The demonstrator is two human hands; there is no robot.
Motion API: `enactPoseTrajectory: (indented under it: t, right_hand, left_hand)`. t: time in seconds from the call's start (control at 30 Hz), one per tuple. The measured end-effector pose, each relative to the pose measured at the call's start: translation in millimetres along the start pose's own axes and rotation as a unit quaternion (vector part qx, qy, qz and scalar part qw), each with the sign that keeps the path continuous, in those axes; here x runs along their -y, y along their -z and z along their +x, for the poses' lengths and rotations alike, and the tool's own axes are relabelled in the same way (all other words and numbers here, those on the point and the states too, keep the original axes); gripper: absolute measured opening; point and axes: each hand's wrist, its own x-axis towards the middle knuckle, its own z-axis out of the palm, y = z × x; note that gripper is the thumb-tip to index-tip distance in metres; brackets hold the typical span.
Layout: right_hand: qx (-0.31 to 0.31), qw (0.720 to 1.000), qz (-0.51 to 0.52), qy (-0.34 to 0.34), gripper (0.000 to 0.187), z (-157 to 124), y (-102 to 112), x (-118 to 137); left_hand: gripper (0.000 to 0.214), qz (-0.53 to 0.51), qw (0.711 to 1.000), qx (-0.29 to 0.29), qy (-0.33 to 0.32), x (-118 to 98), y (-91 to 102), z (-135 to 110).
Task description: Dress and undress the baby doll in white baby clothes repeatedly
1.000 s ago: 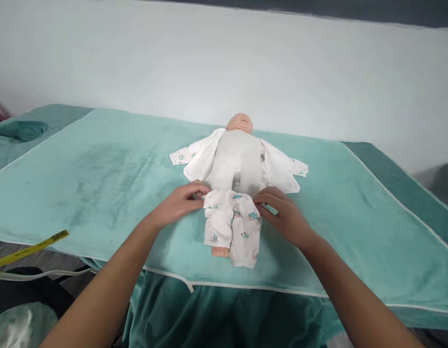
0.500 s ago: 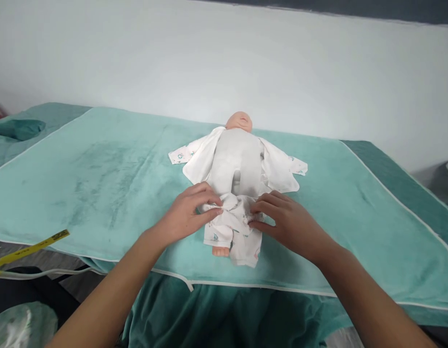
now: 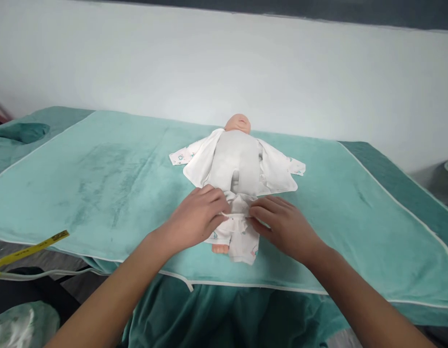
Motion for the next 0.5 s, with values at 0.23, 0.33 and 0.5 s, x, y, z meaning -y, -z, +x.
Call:
enactPoseTrajectory:
  t: [0.23, 0.33, 0.5]
  right_hand:
    - [-0.082, 0.982, -0.004, -0.171, 0.019, 17.7, -12.0, -13.8]
    - [-0.046, 0.971, 0.071, -0.225, 0.011, 32.5, -15.8, -21.7]
    - [0.068, 0.941, 0.234, -0.234, 0.011, 42.6, -7.6, -42.5]
  left_hand:
    - [0.014, -0.110, 0.979, -0.110, 0.132, 10.3, -2.0, 39.4]
    - [0.013, -0.107, 0.977, -0.120, 0.143, 23.9, -8.9, 62.2]
    - [0.022, 0.047, 0.985, -0.106, 0.128, 50.9, -16.0, 87.9]
